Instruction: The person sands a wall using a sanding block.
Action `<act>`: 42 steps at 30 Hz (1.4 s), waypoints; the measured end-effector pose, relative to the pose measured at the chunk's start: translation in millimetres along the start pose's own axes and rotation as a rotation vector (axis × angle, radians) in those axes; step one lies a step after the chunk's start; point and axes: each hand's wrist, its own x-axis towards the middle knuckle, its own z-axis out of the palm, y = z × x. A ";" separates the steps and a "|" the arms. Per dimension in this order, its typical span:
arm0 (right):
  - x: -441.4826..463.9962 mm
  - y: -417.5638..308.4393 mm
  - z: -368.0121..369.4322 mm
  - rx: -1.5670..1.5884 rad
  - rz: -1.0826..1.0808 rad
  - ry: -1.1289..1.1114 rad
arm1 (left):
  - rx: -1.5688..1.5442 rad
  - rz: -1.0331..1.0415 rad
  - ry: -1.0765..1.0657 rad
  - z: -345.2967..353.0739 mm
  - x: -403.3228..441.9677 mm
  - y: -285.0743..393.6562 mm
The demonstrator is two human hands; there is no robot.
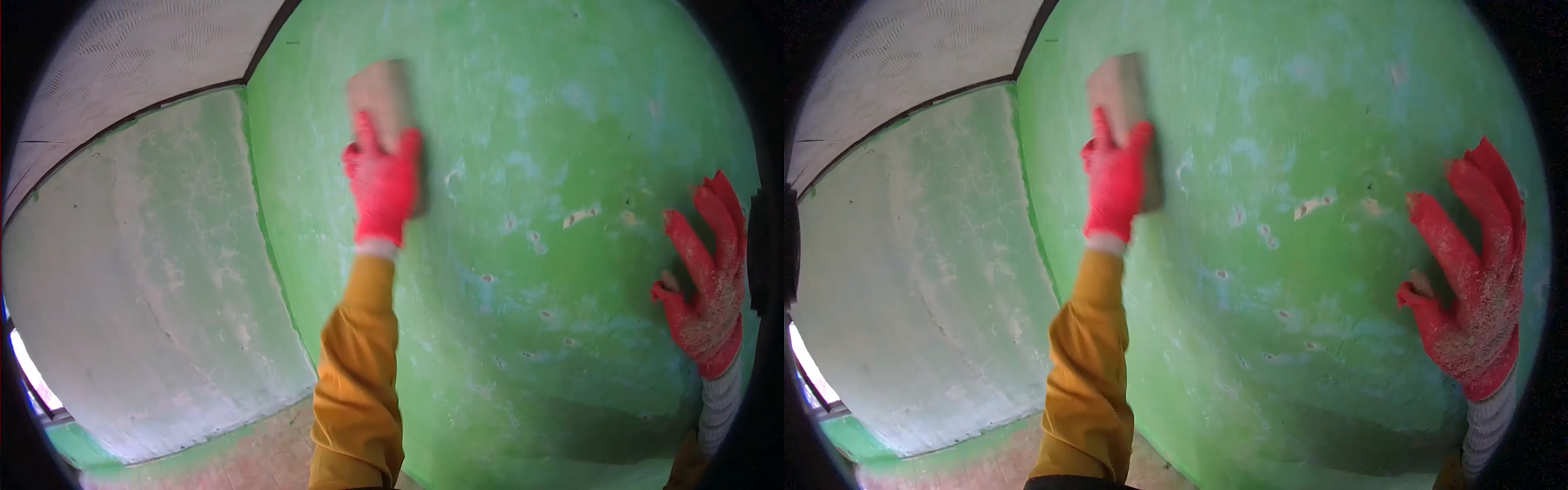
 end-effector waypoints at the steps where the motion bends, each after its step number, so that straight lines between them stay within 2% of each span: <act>1: -0.5 -0.3 0.4 -0.011 0.012 -0.017 | -0.153 -0.218 -0.009 -6.0 14.1 -19.9; 2: -0.9 -0.5 0.6 -0.021 0.023 -0.035 | -0.202 -0.338 -0.022 -12.9 13.8 -25.3; 4: -1.4 -1.8 3.3 -0.035 0.027 -0.065 | -0.144 -0.216 -0.019 -12.1 -10.6 -33.1; 6: -1.3 -5.5 6.5 -0.020 0.011 -0.078 | 0.079 0.064 -0.081 -10.6 -66.1 -27.9; 8: 3.5 -21.0 12.0 -0.002 -0.027 -0.095 | 0.139 0.479 -0.168 -21.3 -123.4 -29.0; 9: 7.6 -34.2 18.5 0.013 -0.059 -0.089 | 0.132 0.466 -0.159 -21.0 -119.4 -37.4; 11: 13.7 -54.4 27.3 0.033 -0.117 -0.103 | 0.139 0.462 -0.011 -17.9 -106.1 -61.6; 12: 14.5 -62.8 31.2 0.083 -0.143 -0.156 | 0.150 0.306 0.048 -14.3 -84.2 -81.9; 15: 10.4 -70.1 43.6 0.165 -0.190 -0.216 | -0.190 -0.425 0.050 -25.3 -24.6 -128.7; 16: 8.7 -70.5 46.5 0.195 -0.213 -0.221 | -0.188 -0.426 0.049 -23.1 -29.3 -134.7; 18: 3.0 -69.6 49.5 0.191 -0.200 -0.236 | -0.073 -0.283 0.026 -22.6 -46.5 -142.6; 20: 0.3 -70.1 52.2 0.177 -0.188 -0.248 | 0.139 0.043 0.007 -18.4 -97.0 -126.2; 22: 1.7 -71.7 52.1 0.151 -0.202 -0.253 | 0.122 0.345 -0.115 -27.3 -134.3 -117.0; 23: 3.2 -72.8 52.3 0.140 -0.211 -0.254 | 0.178 0.362 -0.091 -27.9 -133.6 -122.8; 24: 4.6 -73.4 51.8 0.116 -0.208 -0.249 | 0.175 0.347 -0.087 -27.5 -124.9 -129.7; 26: 6.2 -75.1 53.7 0.100 -0.204 -0.256 | 0.099 0.107 -0.011 -24.5 -81.0 -150.1; 28: 5.7 -76.5 54.7 0.117 -0.198 -0.286 | -0.139 -0.320 0.018 -28.1 -28.4 -182.0; 29: 4.3 -76.8 55.1 0.122 -0.195 -0.297 | -0.140 -0.323 0.016 -30.0 -26.2 -188.5; 31: -1.8 -79.1 59.3 0.147 -0.218 -0.347 | -0.192 -0.457 0.043 -33.4 -13.0 -193.5; 34: -5.1 -81.0 63.7 0.173 -0.253 -0.334 | 0.055 -0.113 0.001 -25.5 -59.8 -179.3; 36: -5.2 -82.5 64.3 0.136 -0.258 -0.334 | 0.099 0.156 -0.074 -28.6 -91.4 -162.4; 38: -9.7 -81.2 64.9 0.094 -0.273 -0.344 | 0.113 0.269 -0.005 -27.5 -73.3 -176.8; 40: -15.9 -80.4 64.9 0.082 -0.233 -0.385 | -0.028 -0.125 -0.001 -29.7 -25.2 -191.4; 42: 6.0 -84.1 58.8 0.121 -0.288 -0.372 | -0.215 -0.401 0.047 -34.3 16.0 -209.2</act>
